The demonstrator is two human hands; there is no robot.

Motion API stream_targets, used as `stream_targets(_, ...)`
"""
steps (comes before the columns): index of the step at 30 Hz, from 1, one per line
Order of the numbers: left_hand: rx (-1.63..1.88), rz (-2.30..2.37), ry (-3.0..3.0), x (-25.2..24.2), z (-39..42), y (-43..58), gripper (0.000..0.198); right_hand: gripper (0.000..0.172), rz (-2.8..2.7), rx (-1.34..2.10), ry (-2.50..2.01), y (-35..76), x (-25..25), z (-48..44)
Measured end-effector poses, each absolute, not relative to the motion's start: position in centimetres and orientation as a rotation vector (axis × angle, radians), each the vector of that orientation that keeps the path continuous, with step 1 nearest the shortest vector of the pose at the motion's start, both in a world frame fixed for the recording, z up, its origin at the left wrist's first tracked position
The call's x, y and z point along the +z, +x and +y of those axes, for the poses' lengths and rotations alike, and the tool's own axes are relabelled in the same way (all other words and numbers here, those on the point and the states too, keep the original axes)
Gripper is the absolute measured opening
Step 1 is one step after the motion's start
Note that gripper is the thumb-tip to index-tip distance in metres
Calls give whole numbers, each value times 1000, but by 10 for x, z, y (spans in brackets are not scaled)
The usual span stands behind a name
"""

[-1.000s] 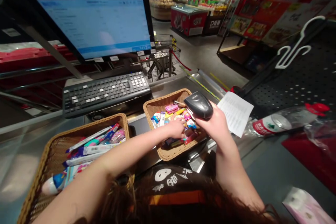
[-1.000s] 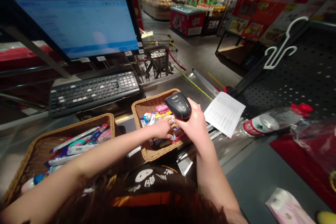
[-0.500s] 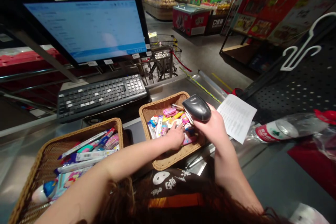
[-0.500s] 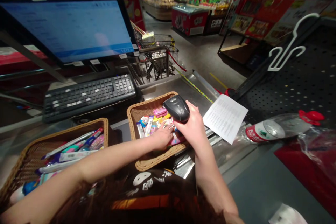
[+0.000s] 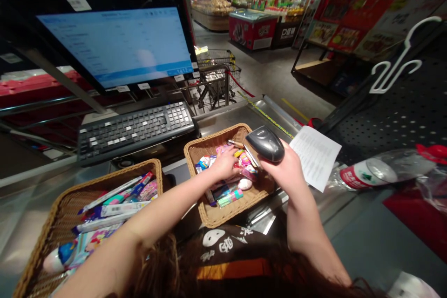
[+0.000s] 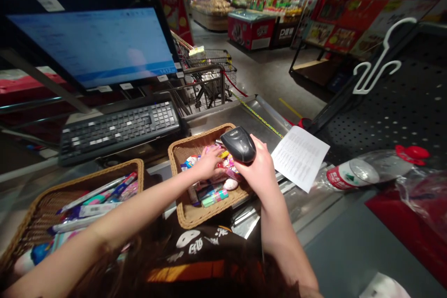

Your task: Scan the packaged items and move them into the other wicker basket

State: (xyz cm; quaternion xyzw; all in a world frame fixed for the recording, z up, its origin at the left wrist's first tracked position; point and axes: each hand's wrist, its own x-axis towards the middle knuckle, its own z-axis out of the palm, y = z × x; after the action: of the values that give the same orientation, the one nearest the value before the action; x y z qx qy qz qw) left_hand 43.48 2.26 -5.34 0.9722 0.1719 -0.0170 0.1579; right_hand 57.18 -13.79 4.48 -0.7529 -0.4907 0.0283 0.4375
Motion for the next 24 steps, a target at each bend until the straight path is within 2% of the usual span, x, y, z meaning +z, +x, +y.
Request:
stream_targets(6,185,626,2643,-32,44,412,30,39,-1257,59,-1872,569,50,-137)
stream_targets(14,492,732,2690,23,62,347,30,38,-1315,-25,-1815,563,61,-127)
stream_targets(22,692,834,2680,56,62,291,33,60,-1361,-104,-1742,542,78,-105)
stream_targets(24,751,887,2649,63,65,277,34,61,-1398,-111,-1706,533,86,-100)
